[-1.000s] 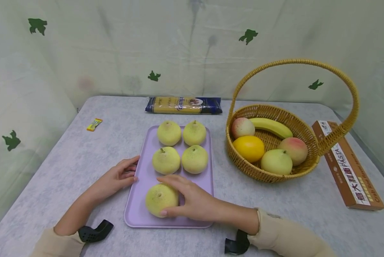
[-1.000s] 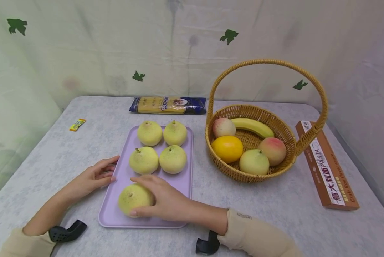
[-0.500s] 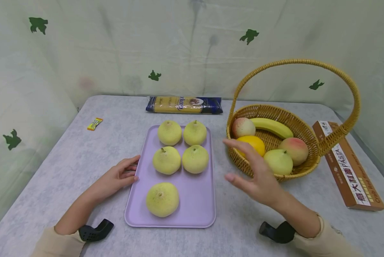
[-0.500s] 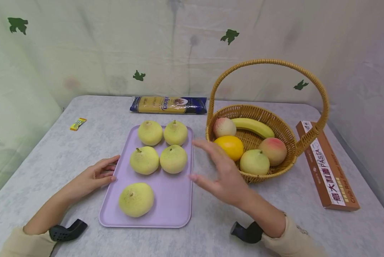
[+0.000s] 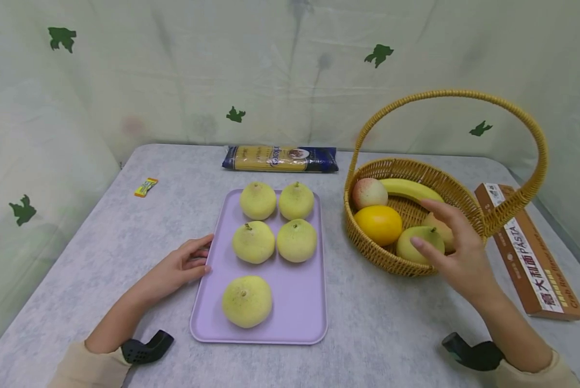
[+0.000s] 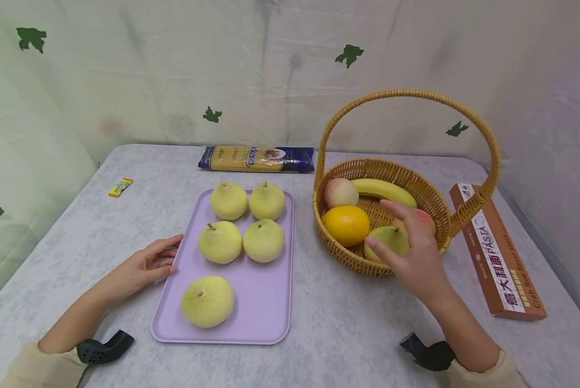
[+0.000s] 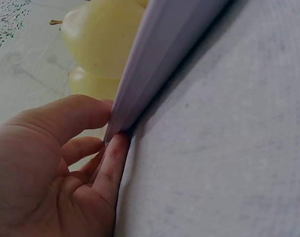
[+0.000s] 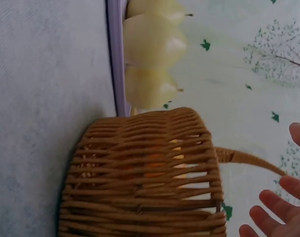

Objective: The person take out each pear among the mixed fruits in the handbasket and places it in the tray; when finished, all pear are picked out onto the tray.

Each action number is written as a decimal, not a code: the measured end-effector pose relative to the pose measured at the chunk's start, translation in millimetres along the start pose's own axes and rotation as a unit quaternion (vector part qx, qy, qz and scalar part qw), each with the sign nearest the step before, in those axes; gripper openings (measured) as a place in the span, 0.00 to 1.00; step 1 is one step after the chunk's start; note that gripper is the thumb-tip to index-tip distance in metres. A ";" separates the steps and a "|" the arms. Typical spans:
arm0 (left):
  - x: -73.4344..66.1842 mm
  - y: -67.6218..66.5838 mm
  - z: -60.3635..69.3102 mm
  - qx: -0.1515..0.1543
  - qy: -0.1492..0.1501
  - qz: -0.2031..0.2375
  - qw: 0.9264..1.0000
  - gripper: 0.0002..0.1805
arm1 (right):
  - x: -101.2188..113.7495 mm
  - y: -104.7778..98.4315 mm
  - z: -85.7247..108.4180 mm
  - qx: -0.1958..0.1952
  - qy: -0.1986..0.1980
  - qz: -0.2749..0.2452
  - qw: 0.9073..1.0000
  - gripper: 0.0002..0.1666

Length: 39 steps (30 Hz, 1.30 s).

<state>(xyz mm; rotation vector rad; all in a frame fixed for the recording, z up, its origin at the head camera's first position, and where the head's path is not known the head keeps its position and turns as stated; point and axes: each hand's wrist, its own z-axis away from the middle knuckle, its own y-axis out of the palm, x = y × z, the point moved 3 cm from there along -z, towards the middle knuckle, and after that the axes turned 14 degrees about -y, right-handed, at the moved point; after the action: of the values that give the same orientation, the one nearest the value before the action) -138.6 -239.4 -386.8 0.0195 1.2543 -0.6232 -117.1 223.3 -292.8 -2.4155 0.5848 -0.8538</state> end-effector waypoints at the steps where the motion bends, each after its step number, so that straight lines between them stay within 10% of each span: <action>1: -0.2 0.1 0.0 0.000 0.000 0.000 1.000 0.37 | -3.5 -1.1 2.5 0.003 0.011 0.004 1.000 0.39; 12: -1.3 0.9 -0.2 0.004 -0.002 0.010 1.000 0.38 | -29.0 -5.6 15.8 0.097 0.121 0.012 0.988 0.31; 23: -0.2 0.7 0.1 0.003 -0.001 0.006 1.000 0.37 | -36.0 -4.3 16.5 0.180 0.130 0.061 0.973 0.34; 39: -0.3 0.7 -0.6 0.004 -0.007 0.009 1.000 0.38 | -39.3 0.4 16.6 0.176 0.158 0.077 0.969 0.36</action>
<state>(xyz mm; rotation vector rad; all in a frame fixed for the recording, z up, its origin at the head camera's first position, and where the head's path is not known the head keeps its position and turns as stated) -138.9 -238.5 -386.9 0.0324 1.2373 -0.6127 -134.0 249.5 -321.9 -1.9049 0.6643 -1.1749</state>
